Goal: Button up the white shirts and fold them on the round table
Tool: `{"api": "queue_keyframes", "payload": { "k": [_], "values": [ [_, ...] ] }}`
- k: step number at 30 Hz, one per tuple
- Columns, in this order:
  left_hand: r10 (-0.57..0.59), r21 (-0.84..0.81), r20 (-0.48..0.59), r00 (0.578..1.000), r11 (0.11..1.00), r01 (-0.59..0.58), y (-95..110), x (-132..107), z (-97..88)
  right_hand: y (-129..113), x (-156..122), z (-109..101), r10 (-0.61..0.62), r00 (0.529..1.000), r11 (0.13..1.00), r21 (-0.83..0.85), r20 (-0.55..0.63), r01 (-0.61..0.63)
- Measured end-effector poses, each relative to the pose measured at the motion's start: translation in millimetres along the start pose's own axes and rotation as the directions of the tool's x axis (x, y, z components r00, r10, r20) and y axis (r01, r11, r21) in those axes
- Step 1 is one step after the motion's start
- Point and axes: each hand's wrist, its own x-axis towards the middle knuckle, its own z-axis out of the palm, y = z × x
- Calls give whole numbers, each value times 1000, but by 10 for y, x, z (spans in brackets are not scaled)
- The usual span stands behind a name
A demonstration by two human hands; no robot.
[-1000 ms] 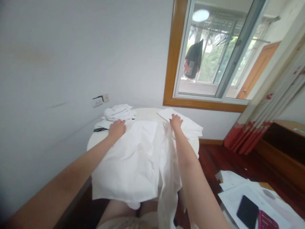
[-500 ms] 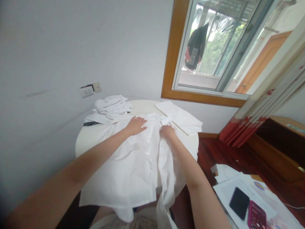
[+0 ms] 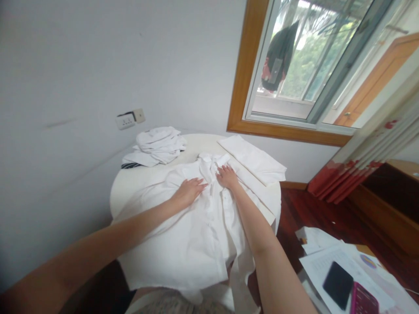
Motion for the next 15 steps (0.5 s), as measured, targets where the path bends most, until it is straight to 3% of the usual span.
{"api": "queue_keyframes", "payload": {
  "k": [5, 9, 12, 15],
  "values": [
    [82, 55, 33, 996, 995, -84, 133, -245, -98, -78, -121, 33, -1, 1000, 1000, 15, -16, 2],
    [73, 27, 50, 996, 997, -74, 152, -267, -278, -135, -264, 37, 4, 998, 1000, 26, -68, -3],
    [-4, 31, 16, 1000, 1000, 4, 30, -150, -510, -165, -326, 18, 21, 993, 999, 37, -118, -17],
    [-94, 56, -129, 987, 993, 102, -277, 19, -747, -191, -363, -40, 36, 990, 998, 58, -139, -28]
  ]
}}
